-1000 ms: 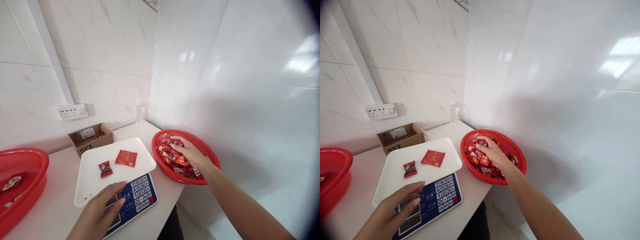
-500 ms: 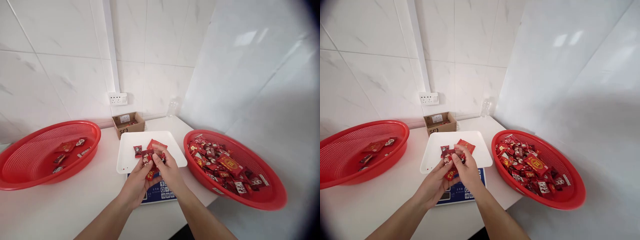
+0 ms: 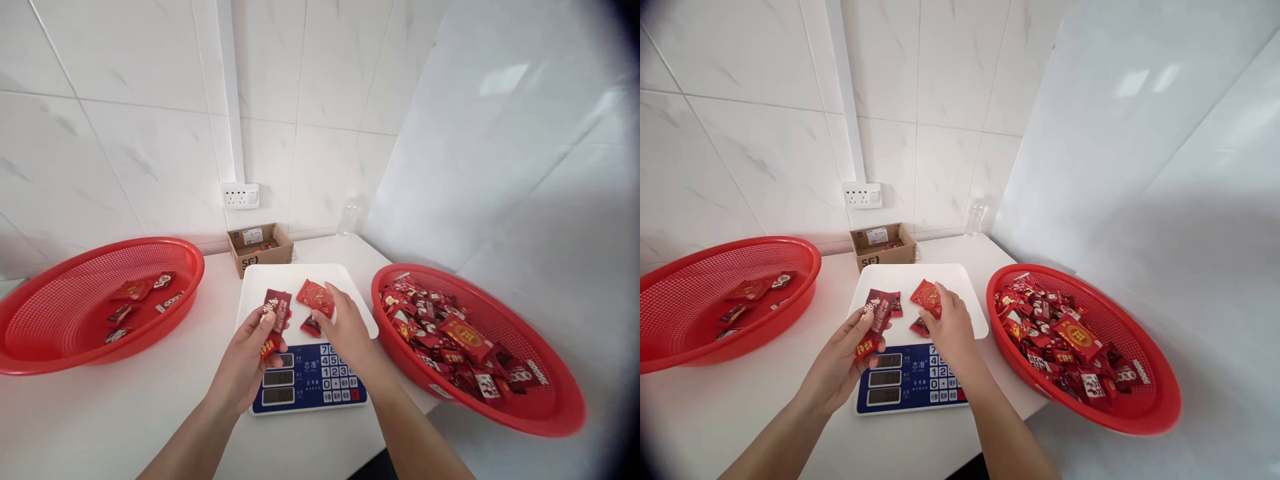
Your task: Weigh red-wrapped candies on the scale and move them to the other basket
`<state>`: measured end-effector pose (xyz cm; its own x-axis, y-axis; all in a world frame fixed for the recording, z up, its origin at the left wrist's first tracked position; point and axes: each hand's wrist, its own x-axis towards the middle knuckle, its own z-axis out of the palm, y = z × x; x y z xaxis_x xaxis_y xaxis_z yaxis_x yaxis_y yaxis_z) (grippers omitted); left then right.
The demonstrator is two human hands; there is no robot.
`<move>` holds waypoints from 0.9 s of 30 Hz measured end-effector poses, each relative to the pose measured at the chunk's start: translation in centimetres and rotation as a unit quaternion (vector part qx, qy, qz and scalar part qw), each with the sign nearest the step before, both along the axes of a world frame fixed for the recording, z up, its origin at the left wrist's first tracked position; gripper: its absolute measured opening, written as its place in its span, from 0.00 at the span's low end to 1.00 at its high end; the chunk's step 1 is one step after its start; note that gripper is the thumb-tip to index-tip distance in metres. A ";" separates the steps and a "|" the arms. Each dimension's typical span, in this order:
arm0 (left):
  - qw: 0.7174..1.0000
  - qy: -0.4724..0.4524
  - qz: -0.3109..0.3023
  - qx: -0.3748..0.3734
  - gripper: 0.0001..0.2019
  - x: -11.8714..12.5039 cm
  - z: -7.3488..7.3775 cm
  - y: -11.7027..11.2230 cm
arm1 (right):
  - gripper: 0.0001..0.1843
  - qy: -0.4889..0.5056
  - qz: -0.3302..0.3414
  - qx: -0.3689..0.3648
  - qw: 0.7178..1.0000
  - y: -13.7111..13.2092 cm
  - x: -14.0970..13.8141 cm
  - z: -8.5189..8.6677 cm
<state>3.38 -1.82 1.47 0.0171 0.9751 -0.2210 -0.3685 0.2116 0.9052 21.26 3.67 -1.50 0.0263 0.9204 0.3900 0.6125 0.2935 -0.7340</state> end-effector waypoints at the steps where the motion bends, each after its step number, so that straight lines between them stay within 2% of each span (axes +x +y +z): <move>1: 1.000 0.018 -0.012 0.006 0.16 0.0 -0.1 -0.2 | 0.25 -0.022 -0.012 0.026 0.999 -0.2 0.0 0.2; 3: 0.998 0.059 -0.031 0.015 0.20 0.1 -0.5 -0.7 | 0.22 -0.003 0.006 0.035 0.999 -1.1 0.0 0.9; 5: 0.994 0.097 -0.043 0.021 0.22 0.4 -0.9 -1.2 | 0.20 0.058 0.105 -0.031 0.992 -2.4 -0.3 1.8; 7: 0.990 0.125 -0.053 0.026 0.22 0.6 -1.3 -1.6 | 0.18 0.094 0.206 -0.105 0.968 -3.6 -0.7 2.6; 9: 0.988 0.144 -0.052 0.028 0.23 0.5 -1.6 -1.8 | 0.13 0.111 0.232 -0.134 0.957 -4.1 -1.1 2.9; 12: 0.985 0.172 -0.014 0.028 0.24 -0.5 -1.9 -2.0 | 0.10 0.189 0.184 -0.140 0.954 -3.1 -1.4 2.3; 15: 0.983 0.179 0.043 0.018 0.24 -1.9 -1.5 -2.2 | 0.17 0.234 0.140 -0.137 0.952 -1.4 -1.3 1.2; 19: 0.988 0.129 0.084 0.003 0.23 -2.9 -0.4 -3.3 | 0.21 0.122 0.046 -0.061 0.990 -0.4 -0.5 0.4; 22: 0.988 0.130 0.077 -0.014 0.21 -3.2 0.0 -4.5 | 0.21 0.016 -0.005 0.004 1.000 -1.3 1.5 1.0; 25: 0.987 0.142 0.061 -0.038 0.20 -4.0 -0.4 -5.8 | 0.20 -0.047 -0.066 0.024 0.996 -2.6 5.4 1.9; 27: 0.986 0.141 0.063 -0.058 0.21 -4.7 -1.0 -6.5 | 0.19 -0.092 -0.122 0.003 0.988 -3.5 8.9 2.1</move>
<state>-1.37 -8.31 0.47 -0.1804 0.9336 -0.3095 -0.1351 0.2881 0.9480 30.20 0.13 0.56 0.1749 0.8931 0.4145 0.7881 0.1253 -0.6026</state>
